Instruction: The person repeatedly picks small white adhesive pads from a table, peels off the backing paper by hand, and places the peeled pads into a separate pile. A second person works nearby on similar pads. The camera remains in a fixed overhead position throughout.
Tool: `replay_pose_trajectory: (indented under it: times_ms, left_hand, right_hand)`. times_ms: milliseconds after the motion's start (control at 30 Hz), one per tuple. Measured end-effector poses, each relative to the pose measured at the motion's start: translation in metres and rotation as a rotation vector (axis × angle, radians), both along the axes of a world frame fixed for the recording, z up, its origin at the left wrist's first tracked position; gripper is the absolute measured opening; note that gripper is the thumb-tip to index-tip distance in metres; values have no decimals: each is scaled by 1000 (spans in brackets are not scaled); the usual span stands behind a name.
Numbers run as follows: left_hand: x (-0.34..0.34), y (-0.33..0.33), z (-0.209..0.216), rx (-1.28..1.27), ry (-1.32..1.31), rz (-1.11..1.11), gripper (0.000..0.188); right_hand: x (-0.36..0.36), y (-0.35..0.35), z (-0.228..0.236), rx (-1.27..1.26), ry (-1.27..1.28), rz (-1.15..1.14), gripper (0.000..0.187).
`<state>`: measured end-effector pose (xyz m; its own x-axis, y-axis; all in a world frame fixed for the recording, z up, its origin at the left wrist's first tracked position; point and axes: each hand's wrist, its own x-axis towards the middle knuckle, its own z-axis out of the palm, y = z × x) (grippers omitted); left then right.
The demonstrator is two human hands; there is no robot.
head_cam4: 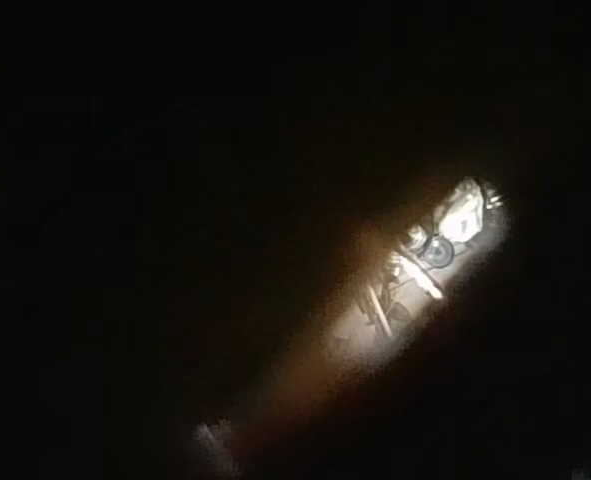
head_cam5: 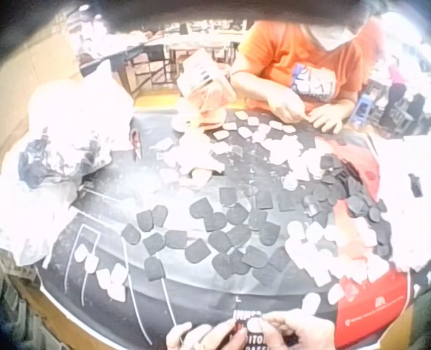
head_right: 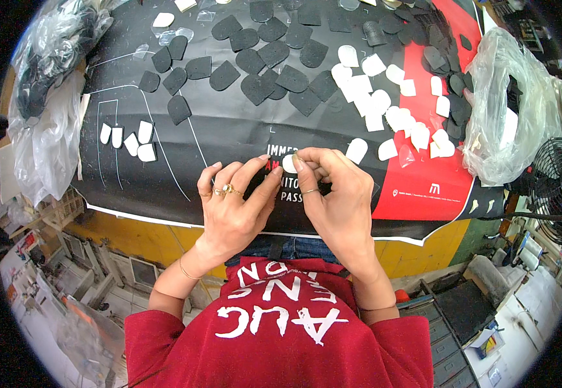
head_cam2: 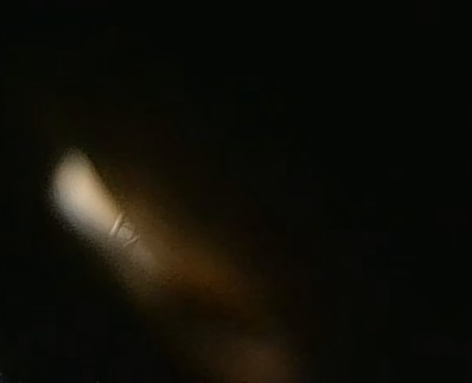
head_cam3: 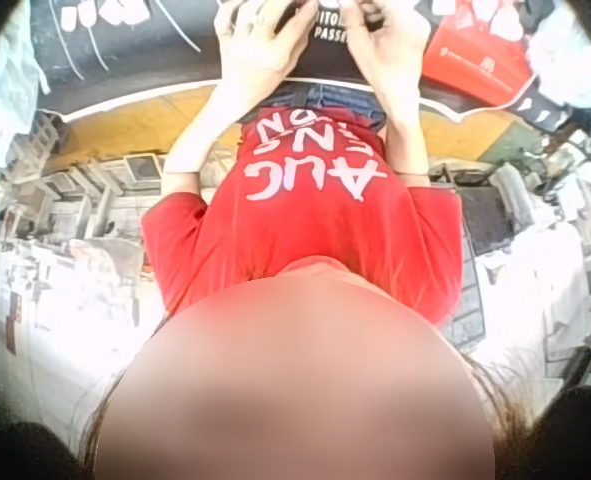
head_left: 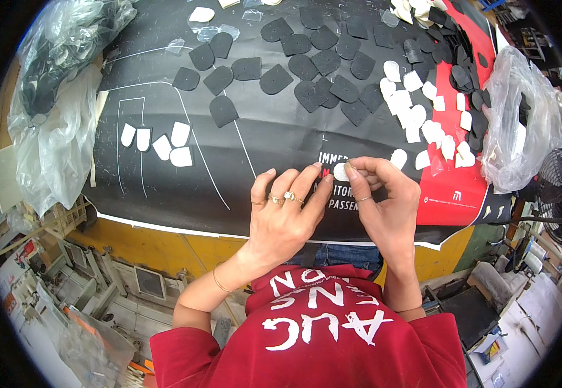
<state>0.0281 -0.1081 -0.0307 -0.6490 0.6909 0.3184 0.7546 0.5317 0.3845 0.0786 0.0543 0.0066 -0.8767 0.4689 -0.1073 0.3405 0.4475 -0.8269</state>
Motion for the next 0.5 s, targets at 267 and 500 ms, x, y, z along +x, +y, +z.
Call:
replay_pose_trajectory:
  times_ms: [267,500]
  left_hand:
    - [0,0,1,7,-3,4,35]
    - [0,2,0,17,-30,-3,40]
  right_hand:
    - [-1,-3,-1,19,-6,-15,12]
    - [-1,-3,-1,52,-4,-1,12]
